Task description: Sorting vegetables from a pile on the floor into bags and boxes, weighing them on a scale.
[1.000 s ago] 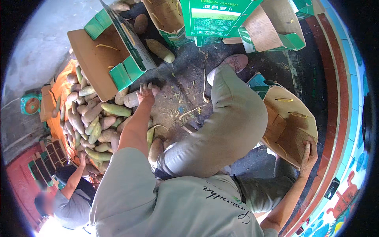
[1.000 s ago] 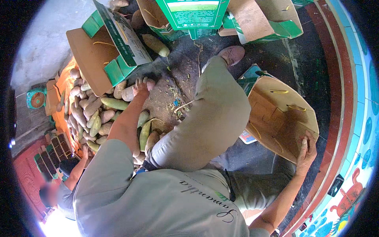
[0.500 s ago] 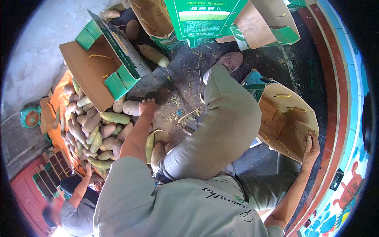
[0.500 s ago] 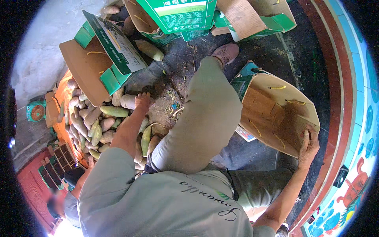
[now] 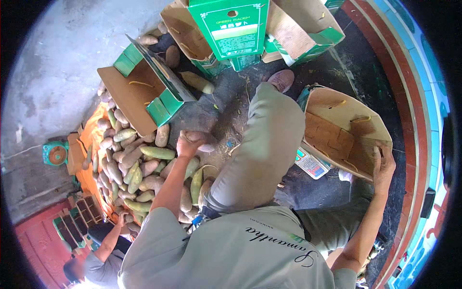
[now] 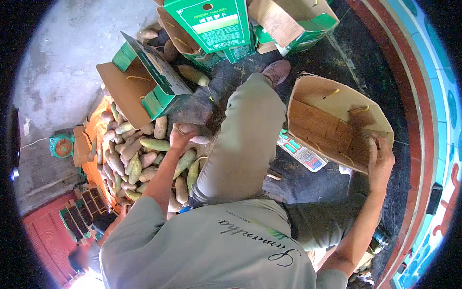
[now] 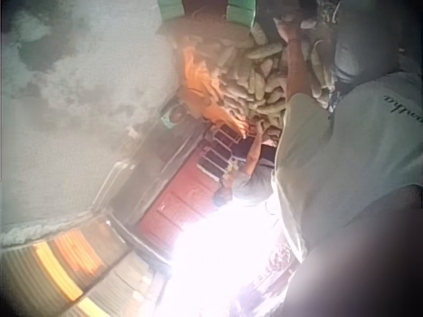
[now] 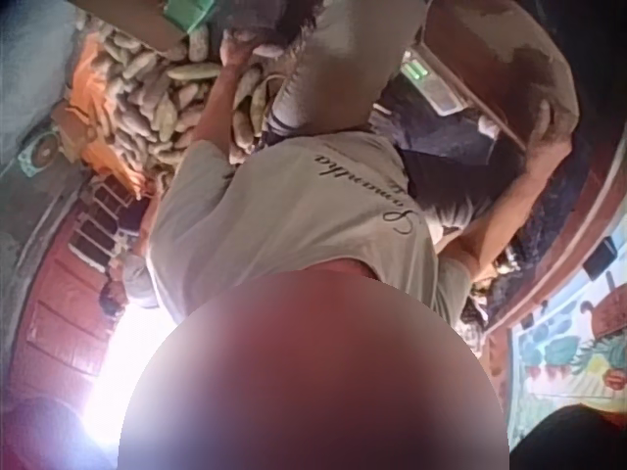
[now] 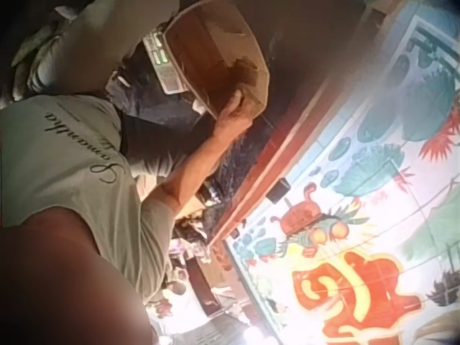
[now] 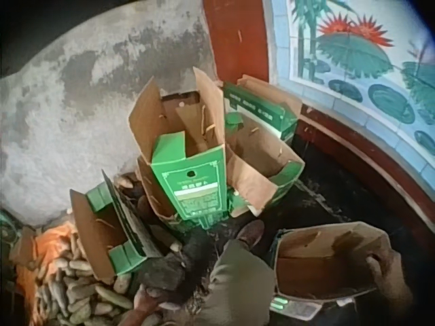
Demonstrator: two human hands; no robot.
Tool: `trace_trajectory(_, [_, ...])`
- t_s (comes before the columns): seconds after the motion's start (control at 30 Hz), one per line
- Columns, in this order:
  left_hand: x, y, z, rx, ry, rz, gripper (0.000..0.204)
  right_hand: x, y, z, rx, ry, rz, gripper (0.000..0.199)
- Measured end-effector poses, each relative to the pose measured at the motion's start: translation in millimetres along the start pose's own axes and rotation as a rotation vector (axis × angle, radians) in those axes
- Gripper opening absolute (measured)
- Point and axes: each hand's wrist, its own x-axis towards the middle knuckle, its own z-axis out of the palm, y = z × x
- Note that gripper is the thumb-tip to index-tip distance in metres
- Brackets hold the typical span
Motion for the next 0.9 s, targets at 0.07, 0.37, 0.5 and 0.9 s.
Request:
trace_trajectory(0.07, [-7.7,7.7,2.5,0.066,0.028,0.054,0.074,-2.9,4.1,0.7,-0.009,-0.004,-0.006,0.018])
trace_trajectory(0.37, [-13.6,19.9,13.2,0.577,-0.239,0.135,0.078,-9.9,-2.3,-6.0,0.07,0.013,-0.058,0.016])
trace_trajectory(0.5, [-6.3,-9.4,27.8,0.489,-0.109,0.132,0.066,-13.2,-2.0,-8.5,0.064,0.032,-0.133,0.015])
trace_trajectory(0.9, [-59.1,94.3,-88.8,-0.738,-0.163,0.255,0.04,-35.0,3.7,15.9,-0.031,-0.27,-0.322,0.03])
